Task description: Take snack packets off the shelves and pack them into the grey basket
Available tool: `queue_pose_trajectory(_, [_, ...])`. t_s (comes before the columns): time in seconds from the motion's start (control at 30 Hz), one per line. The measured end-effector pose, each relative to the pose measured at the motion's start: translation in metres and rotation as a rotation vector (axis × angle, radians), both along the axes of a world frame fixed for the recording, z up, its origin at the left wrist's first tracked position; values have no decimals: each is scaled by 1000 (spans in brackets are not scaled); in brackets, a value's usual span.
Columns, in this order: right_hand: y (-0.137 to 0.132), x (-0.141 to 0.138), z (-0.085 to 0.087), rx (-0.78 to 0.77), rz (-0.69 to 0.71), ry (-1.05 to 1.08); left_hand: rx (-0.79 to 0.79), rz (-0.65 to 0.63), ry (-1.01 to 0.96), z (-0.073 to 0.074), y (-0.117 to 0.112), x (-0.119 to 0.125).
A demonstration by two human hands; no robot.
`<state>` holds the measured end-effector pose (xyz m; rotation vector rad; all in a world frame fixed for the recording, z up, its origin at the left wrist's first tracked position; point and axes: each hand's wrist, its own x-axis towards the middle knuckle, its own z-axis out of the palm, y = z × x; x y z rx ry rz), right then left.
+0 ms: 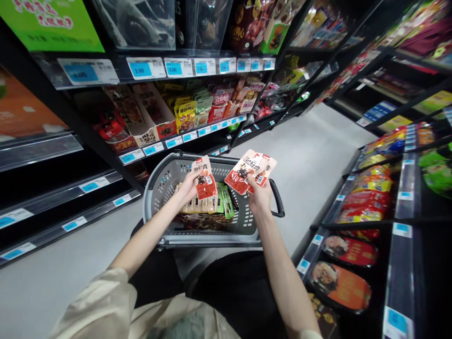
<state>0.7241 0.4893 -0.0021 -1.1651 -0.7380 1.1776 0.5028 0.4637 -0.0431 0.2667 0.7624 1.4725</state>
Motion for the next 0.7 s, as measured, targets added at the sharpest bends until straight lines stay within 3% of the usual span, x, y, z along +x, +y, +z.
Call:
queue_pose_trajectory(0.23, [-29, -39, -2, 53, 152, -194, 129, -159, -24, -10, -10, 11])
queue_pose_trajectory(0.37, [-44, -55, -6, 116, 223, -323, 147, -125, -1, -18, -10, 13])
queue_pose_trajectory(0.47, [-44, -52, -3, 90, 274, -208, 128, -58, -33, -17, -7, 11])
queue_pose_trajectory(0.53, [-37, -43, 1, 75, 248, -130, 89, 2, -69, -15, -6, 8])
queue_pose_trajectory(0.7, [-14, -10, 14, 159, 17, -93, 38, 86, -98, -10, -6, 3])
